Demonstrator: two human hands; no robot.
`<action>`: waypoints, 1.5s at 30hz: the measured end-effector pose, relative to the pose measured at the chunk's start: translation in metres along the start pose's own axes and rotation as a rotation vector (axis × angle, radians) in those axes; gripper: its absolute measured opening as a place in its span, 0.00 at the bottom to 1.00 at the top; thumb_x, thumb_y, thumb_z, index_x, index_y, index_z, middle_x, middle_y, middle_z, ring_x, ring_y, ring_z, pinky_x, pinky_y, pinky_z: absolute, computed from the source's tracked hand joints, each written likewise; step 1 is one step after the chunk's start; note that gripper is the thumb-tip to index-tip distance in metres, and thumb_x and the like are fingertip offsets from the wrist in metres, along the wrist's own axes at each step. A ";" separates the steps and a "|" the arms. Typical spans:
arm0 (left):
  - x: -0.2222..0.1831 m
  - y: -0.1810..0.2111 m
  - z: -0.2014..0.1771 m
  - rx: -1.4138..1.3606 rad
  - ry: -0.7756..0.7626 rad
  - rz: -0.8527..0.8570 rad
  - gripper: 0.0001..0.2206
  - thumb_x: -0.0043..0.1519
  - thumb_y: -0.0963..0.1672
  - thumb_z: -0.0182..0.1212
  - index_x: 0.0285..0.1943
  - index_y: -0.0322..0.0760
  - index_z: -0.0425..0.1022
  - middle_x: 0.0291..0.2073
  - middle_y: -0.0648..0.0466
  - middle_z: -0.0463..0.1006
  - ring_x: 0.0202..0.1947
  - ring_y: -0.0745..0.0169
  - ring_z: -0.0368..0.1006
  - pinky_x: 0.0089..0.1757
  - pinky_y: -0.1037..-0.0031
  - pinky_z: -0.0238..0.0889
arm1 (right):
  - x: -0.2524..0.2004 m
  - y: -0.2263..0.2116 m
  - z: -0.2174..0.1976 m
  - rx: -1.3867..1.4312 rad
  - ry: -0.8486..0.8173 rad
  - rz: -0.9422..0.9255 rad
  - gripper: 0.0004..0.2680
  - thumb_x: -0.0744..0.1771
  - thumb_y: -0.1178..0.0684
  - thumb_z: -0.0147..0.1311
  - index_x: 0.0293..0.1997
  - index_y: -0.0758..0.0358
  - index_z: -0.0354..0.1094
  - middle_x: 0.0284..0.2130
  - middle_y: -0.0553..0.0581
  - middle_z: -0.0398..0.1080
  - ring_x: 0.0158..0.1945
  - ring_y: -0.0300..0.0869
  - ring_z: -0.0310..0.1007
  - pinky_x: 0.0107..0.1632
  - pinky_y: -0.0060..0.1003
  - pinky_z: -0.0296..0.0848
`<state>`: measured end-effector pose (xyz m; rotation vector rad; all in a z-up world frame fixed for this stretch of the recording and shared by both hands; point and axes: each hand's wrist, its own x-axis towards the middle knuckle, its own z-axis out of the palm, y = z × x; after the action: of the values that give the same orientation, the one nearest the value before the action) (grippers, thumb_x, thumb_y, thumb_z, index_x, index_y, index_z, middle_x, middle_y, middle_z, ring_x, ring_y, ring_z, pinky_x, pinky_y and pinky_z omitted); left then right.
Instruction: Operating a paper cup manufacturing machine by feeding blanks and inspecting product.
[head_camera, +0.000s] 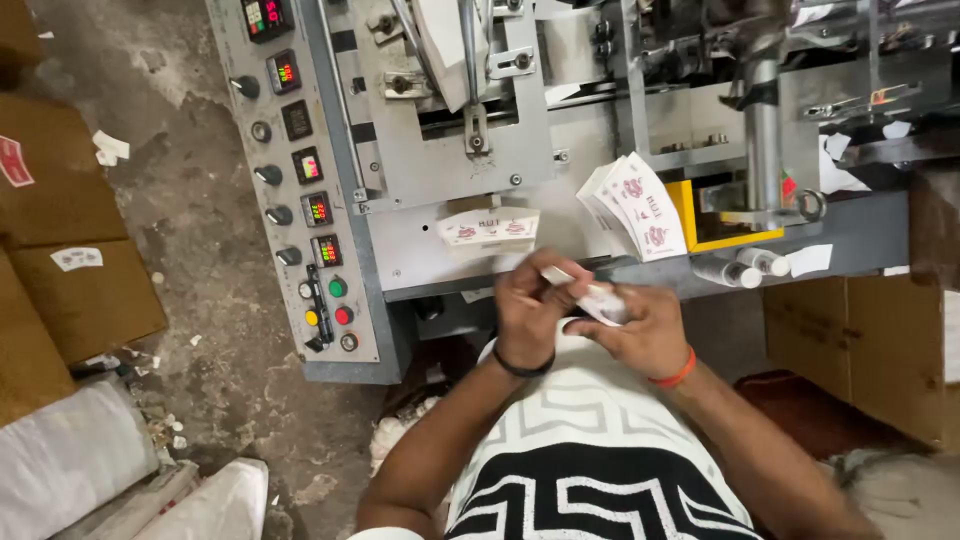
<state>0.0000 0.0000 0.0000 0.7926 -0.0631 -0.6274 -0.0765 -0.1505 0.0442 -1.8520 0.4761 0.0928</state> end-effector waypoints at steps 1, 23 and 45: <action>0.003 0.007 -0.005 0.004 -0.002 0.001 0.08 0.69 0.39 0.68 0.54 0.30 0.76 0.45 0.48 0.79 0.47 0.61 0.79 0.50 0.72 0.74 | 0.008 -0.004 -0.001 0.003 0.002 -0.003 0.12 0.60 0.48 0.69 0.37 0.67 0.75 0.30 0.58 0.75 0.31 0.49 0.73 0.35 0.38 0.73; 0.041 0.029 -0.076 1.337 0.452 0.604 0.15 0.65 0.43 0.62 0.58 0.32 0.73 0.54 0.41 0.74 0.59 0.36 0.67 0.60 0.51 0.57 | 0.063 -0.019 -0.021 -0.955 0.386 -0.278 0.17 0.60 0.47 0.68 0.49 0.64 0.73 0.55 0.65 0.70 0.56 0.58 0.69 0.54 0.51 0.67; 0.027 0.013 0.002 0.285 -0.234 -0.171 0.24 0.64 0.46 0.70 0.65 0.28 0.71 0.51 0.51 0.76 0.51 0.67 0.74 0.52 0.75 0.71 | -0.004 -0.016 -0.004 -0.210 0.040 -0.253 0.20 0.63 0.58 0.56 0.64 0.66 0.67 0.50 0.62 0.68 0.53 0.50 0.70 0.54 0.40 0.70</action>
<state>0.0281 -0.0086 0.0057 1.0033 -0.3061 -0.8845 -0.0753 -0.1494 0.0611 -2.1086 0.2636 -0.0685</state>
